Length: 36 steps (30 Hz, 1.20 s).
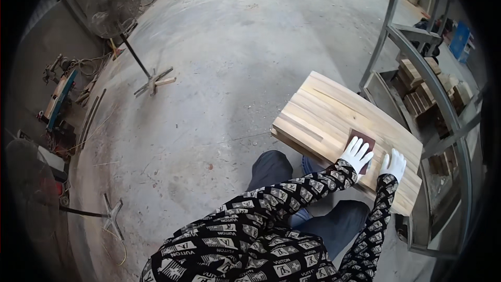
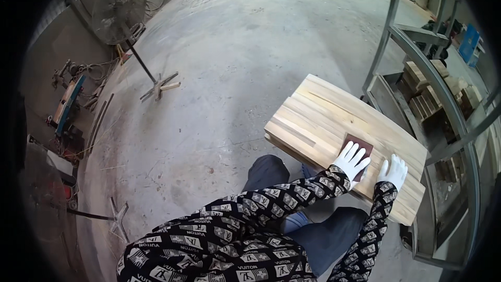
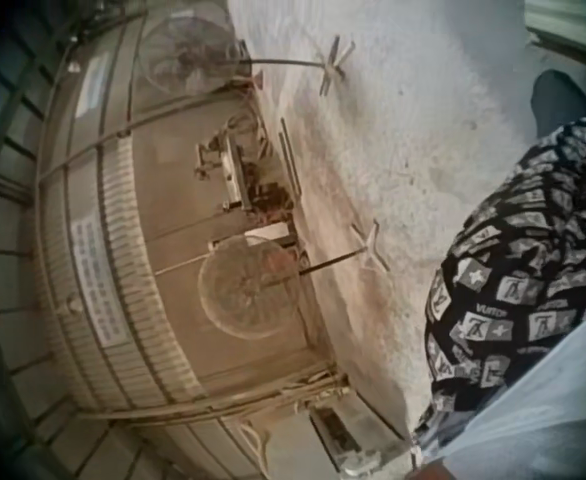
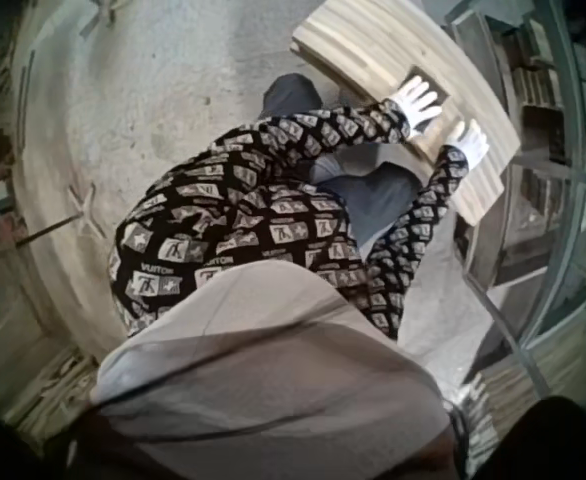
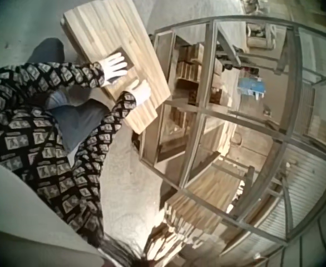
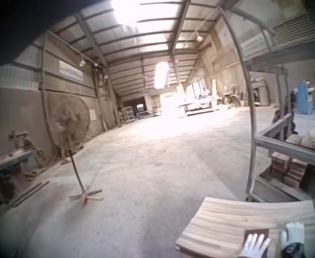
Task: Sanding a piece of wood using a piece of sandpaper.
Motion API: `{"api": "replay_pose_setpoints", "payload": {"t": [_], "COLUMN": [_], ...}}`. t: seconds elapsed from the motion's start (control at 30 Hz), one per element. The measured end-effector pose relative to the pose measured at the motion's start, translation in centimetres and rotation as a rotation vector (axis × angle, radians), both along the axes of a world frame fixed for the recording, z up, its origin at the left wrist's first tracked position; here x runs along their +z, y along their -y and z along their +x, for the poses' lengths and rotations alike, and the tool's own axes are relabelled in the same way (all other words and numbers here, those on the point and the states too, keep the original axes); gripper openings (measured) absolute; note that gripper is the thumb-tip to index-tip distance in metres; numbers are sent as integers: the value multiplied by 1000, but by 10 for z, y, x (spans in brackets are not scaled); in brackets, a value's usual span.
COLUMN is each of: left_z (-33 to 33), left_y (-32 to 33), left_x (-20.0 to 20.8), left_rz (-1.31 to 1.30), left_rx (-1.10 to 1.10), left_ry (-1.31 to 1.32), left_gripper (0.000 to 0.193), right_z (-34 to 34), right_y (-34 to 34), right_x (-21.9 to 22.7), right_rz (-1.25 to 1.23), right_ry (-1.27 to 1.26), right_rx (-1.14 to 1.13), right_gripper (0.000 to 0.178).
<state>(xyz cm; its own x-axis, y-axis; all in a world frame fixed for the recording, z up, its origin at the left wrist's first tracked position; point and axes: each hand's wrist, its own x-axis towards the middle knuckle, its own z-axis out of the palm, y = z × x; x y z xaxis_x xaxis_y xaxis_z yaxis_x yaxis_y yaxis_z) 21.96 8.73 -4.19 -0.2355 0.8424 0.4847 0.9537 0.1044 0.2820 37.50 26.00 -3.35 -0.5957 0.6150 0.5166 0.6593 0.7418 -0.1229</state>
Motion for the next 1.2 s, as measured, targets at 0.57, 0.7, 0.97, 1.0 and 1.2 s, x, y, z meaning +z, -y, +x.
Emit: {"api": "replay_pose_setpoints", "payload": {"t": [0.57,0.7,0.97,1.0,1.2], "left_z": [-156,-43,-29,-50,-192], "left_y": [74,18,24,32,73], "left_x": [7,16,28,30,7], "left_rz": [5,26,-12,-35,-70], "left_rx": [468,115,-196,-105,461], "left_ry": [-453,-194,-207,-227,-419], "left_gripper": [43,64,57,56,48], "right_z": [-12,-14,-8,-10,-22], "right_y": [-1,7,5,7,11], "right_x": [1,8,-8,-5,9], "right_rz": [85,161,149,144,84], "right_ry": [-44,-58,-73,-78,-73], "right_rx": [-41,-14,-7,-9,-50], "right_gripper": [39,34,35,35,38]}}
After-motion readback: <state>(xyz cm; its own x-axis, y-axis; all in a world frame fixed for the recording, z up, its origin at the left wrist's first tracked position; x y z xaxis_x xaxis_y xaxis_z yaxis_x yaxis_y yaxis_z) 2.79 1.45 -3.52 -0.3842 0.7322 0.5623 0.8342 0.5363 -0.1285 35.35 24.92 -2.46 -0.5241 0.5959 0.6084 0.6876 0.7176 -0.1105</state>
